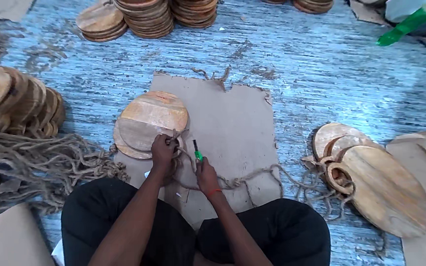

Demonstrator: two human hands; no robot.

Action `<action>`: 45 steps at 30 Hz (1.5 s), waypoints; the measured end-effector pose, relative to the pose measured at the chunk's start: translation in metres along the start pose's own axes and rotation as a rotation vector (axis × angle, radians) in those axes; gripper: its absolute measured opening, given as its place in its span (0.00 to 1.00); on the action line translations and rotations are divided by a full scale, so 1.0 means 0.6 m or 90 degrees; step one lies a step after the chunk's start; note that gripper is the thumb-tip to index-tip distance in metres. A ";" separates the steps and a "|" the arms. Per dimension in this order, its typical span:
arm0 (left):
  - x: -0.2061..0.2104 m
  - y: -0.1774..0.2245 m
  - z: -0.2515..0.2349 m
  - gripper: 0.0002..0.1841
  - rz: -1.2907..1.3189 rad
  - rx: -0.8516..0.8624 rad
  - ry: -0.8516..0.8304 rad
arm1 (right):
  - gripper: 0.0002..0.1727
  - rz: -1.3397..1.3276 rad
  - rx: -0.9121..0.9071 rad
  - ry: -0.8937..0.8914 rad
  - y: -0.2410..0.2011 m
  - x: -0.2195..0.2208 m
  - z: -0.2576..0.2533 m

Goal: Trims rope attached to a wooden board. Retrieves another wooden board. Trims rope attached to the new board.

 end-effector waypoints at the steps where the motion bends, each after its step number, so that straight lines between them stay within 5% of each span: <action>1: -0.004 0.002 -0.002 0.10 0.033 -0.023 0.001 | 0.23 -0.068 -0.004 0.022 0.013 -0.009 0.001; 10: -0.085 0.091 0.079 0.11 0.364 -0.054 -0.167 | 0.20 -0.505 0.105 -0.110 0.004 -0.061 0.075; 26: -0.128 0.095 0.194 0.08 0.358 -0.090 -0.305 | 0.26 -0.313 -0.144 -0.057 0.007 -0.043 0.125; 33: -0.150 0.114 0.208 0.08 0.250 0.013 -0.322 | 0.30 -0.317 -0.134 -0.046 0.010 -0.051 0.148; 38: -0.157 0.115 0.212 0.08 0.306 0.033 -0.380 | 0.33 -0.486 -0.028 -0.179 0.001 -0.056 0.186; 42: -0.153 0.112 0.220 0.26 0.361 -0.016 -0.371 | 0.35 -0.534 -0.004 -0.220 0.005 -0.059 0.206; 45: -0.146 0.110 0.230 0.25 0.381 -0.057 -0.382 | 0.34 -0.508 -0.016 -0.200 0.012 -0.064 0.209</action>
Point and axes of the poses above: each hand's wrist, its own z-axis away from the middle knuckle, its own x-axis out of the palm, y = z × x, the point moved 4 cm from there along -z, towards the middle knuckle, and after that the axes turned 10 degrees about y, right-handed, at the moved point
